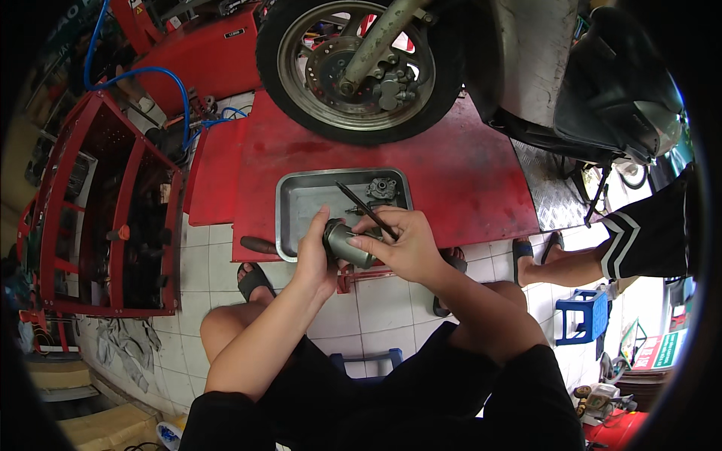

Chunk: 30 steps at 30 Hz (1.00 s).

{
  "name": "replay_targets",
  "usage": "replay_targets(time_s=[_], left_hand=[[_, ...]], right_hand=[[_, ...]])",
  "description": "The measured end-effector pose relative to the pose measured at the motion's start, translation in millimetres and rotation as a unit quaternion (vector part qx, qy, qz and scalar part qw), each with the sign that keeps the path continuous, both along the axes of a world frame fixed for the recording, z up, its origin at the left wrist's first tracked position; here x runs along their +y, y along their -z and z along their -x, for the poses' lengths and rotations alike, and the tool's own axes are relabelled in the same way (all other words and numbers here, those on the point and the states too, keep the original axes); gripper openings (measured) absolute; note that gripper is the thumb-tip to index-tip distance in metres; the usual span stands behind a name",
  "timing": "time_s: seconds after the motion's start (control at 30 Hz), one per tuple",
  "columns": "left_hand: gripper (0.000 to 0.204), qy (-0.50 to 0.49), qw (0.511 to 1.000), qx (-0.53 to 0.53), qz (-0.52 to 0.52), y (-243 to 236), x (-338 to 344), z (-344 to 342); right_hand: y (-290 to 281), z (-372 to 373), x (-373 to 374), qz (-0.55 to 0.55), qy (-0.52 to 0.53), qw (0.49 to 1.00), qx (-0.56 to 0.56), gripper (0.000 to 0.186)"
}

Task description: The person sits on a low stool and uses a screwdriver to disassemble a small cylindrical motor component. They remove screws and internal parts, placing them into a metal tray. The person then picks up a second motor component and continues to disassemble it with the screwdriver.

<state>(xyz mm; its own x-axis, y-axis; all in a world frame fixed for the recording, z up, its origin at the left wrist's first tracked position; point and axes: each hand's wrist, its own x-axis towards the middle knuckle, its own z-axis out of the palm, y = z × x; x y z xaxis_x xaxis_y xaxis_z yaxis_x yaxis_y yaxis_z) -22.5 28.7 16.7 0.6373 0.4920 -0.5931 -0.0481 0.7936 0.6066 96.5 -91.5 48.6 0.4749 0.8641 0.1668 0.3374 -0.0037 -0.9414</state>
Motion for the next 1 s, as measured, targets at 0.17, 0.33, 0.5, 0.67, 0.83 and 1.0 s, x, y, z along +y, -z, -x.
replay_targets(time_s=[0.17, 0.33, 0.5, 0.67, 0.83, 1.0], left_hand=[[0.044, 0.002, 0.998, 0.015, -0.062, 4, -15, -10], [0.049, 0.001, 0.993, 0.013, -0.119, -1, -28, -21], [0.054, 0.031, 0.982, -0.018, -0.187, 25, -15, -5], [0.047, 0.022, 0.972, -0.043, -0.228, 25, -33, -19], [0.062, 0.054, 0.989, -0.029, -0.133, 18, -28, -8], [0.053, 0.036, 0.996, -0.009, -0.084, 20, -34, -20]], right_hand=[[-1, -2, -3, -0.009, 0.015, 0.998, -0.061, 0.017], [0, -8, -7, 0.003, 0.035, 0.993, -0.116, 0.018], [-3, 0, 2, -0.028, 0.025, 0.984, -0.175, 0.02], [-14, 11, -11, -0.012, 0.066, 0.995, -0.067, 0.019], [-6, 14, -7, 0.002, 0.059, 0.99, -0.131, 0.019], [-7, 7, -7, -0.058, 0.038, 0.976, -0.205, 0.022]])
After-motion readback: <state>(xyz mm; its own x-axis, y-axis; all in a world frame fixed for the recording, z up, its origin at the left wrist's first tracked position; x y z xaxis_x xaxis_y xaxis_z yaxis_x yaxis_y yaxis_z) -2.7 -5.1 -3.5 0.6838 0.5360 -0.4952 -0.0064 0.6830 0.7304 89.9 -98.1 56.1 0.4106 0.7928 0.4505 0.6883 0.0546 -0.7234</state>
